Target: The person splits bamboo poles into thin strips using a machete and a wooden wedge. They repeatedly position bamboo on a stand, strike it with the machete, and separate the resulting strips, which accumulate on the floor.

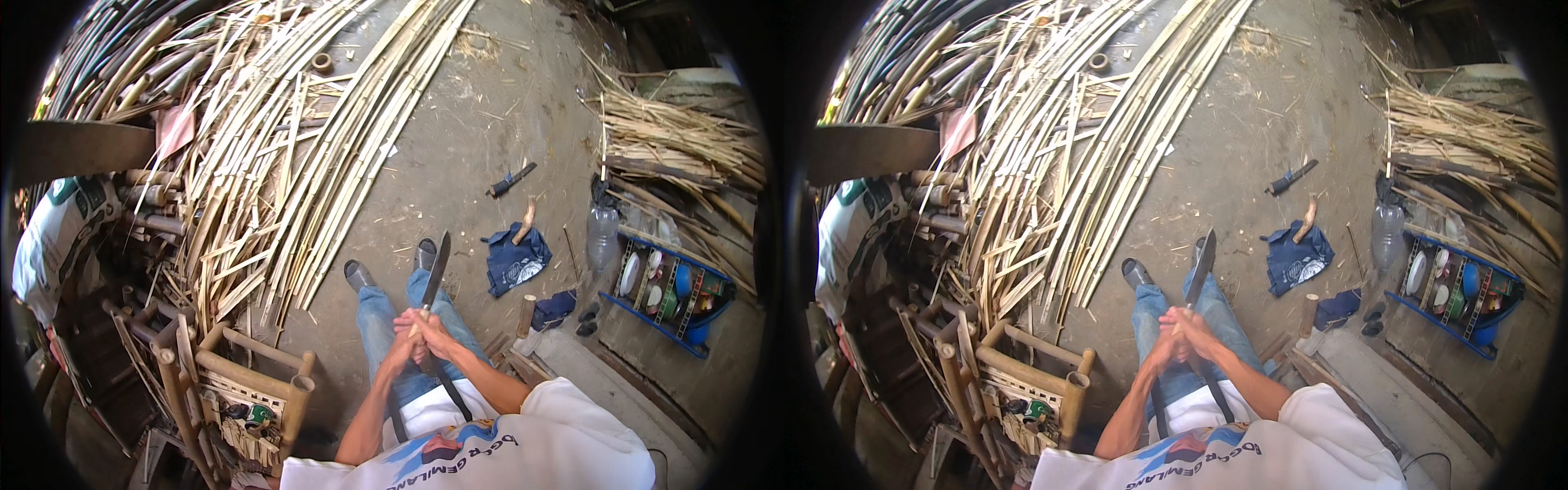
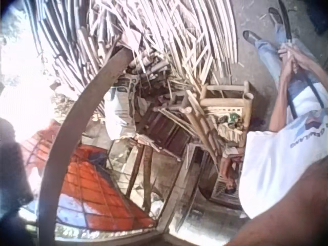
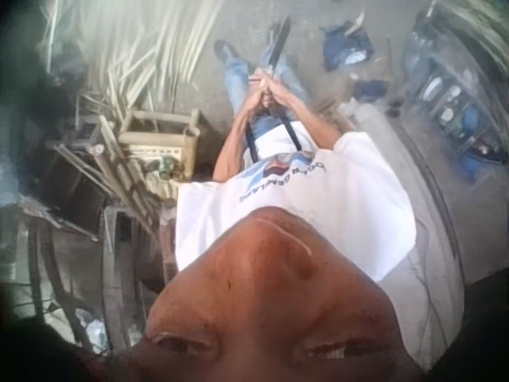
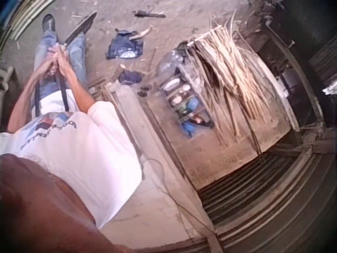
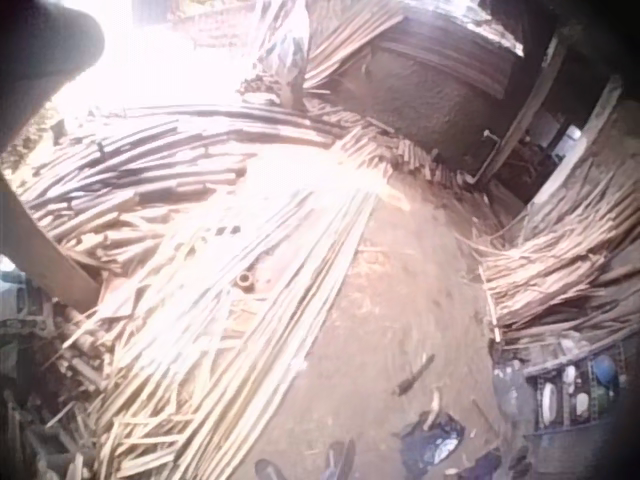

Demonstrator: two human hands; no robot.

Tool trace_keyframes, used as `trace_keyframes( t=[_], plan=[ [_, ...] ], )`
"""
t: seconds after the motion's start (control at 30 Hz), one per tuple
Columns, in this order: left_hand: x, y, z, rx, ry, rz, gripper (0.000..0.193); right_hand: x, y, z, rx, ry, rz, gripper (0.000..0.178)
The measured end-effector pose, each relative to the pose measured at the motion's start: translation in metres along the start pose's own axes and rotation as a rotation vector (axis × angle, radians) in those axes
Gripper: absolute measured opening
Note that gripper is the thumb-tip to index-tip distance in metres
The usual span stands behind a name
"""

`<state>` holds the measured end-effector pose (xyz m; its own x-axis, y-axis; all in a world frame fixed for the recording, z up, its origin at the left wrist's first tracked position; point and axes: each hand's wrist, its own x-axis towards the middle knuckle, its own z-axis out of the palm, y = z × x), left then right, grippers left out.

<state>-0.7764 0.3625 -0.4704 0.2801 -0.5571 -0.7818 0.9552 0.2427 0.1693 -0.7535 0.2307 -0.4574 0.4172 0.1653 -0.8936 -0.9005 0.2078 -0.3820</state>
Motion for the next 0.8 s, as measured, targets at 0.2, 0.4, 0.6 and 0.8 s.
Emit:
trace_keyframes(
  t=[0.2,0.4,0.6,0.8],
  plan=[
    [0.124,0.048,-0.067,0.453,-0.109,-0.198,0.048,0.039,0.011,-0.113,-0.075,0.563,-0.022,0.031],
    [0.324,0.042,-0.314,1.288,0.979,0.211,0.040,0.062,0.030,-0.146,-0.264,0.724,-0.008,0.025],
    [0.401,0.061,-0.402,1.497,1.019,0.065,0.045,0.081,0.036,-0.122,0.003,0.794,-0.103,0.022],
    [0.405,0.046,-0.414,1.539,0.964,0.257,0.023,0.083,0.027,-0.120,0.057,0.858,-0.122,0.024]
  ],
)
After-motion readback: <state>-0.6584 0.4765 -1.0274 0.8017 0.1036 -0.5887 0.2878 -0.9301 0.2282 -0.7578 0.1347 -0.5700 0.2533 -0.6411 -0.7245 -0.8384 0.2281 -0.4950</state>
